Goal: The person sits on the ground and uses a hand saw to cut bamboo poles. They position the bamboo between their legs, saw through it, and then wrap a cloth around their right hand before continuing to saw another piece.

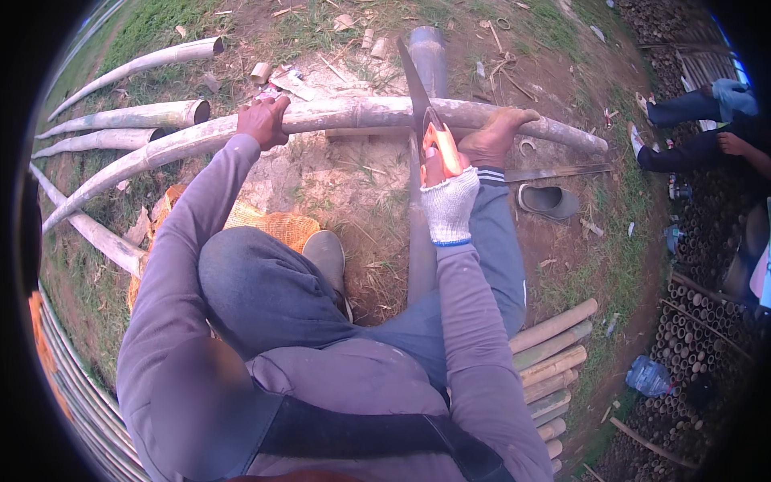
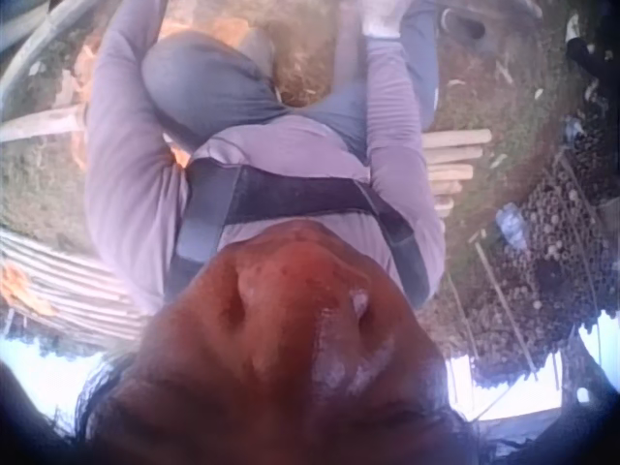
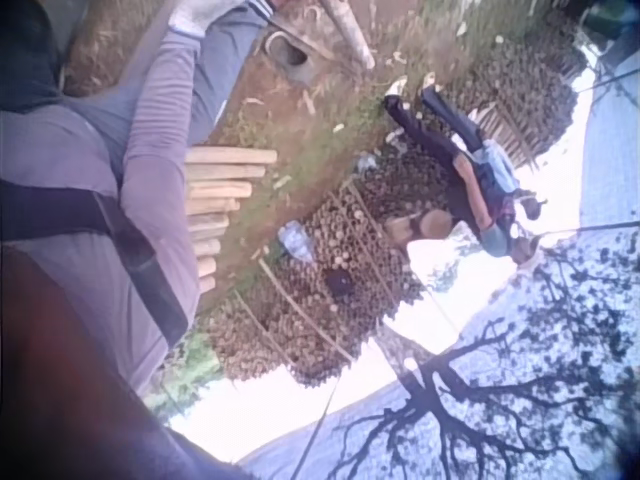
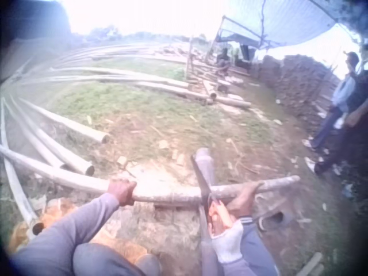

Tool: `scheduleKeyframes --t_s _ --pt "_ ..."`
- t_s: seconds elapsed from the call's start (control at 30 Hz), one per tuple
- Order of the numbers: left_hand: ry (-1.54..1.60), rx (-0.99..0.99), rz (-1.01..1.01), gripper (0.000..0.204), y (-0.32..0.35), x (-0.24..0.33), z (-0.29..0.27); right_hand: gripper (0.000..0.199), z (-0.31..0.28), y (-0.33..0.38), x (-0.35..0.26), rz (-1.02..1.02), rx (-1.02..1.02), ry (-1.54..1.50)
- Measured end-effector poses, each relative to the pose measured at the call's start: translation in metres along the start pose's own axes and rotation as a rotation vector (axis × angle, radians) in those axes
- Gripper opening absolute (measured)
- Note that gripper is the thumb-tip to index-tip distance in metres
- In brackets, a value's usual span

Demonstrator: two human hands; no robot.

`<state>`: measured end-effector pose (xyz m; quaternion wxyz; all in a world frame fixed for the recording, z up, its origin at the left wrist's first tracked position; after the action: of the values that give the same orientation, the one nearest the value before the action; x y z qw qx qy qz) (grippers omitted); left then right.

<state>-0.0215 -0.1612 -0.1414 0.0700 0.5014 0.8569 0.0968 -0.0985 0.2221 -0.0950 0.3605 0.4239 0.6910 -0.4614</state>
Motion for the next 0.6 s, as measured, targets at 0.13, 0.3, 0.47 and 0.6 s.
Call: scheduleKeyframes --t_s 0.13,0.3,0.47,0.6 --pt "0.007 0.004 -0.022 0.064 -0.001 -0.018 0.007 0.021 -0.061 0.119 -0.028 0.189 -0.043 -0.035" --pt "-0.061 0.014 -0.031 0.062 -0.001 -0.009 0.005 0.021 -0.056 0.126 -0.019 0.079 -0.017 0.03" --pt "-0.004 -0.018 -0.009 0.063 -0.01 -0.003 0.002 0.02 0.016 -0.029 -0.002 -0.157 0.017 0.014" --pt "-0.01 -0.007 -0.027 0.063 -0.004 -0.012 0.001 0.019 -0.028 0.057 0.004 -0.042 -0.076 0.151"
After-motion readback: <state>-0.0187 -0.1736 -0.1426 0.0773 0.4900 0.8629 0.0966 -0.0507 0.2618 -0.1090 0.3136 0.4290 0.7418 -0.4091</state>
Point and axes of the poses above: each hand's wrist, its own y-axis away from the middle knuckle, its own z-axis out of the palm, x = y × z, the point moved 4 cm from there along -y, towards the middle knuckle, and after that the axes turned 5 degrees about -z, right-handed, at the moved point
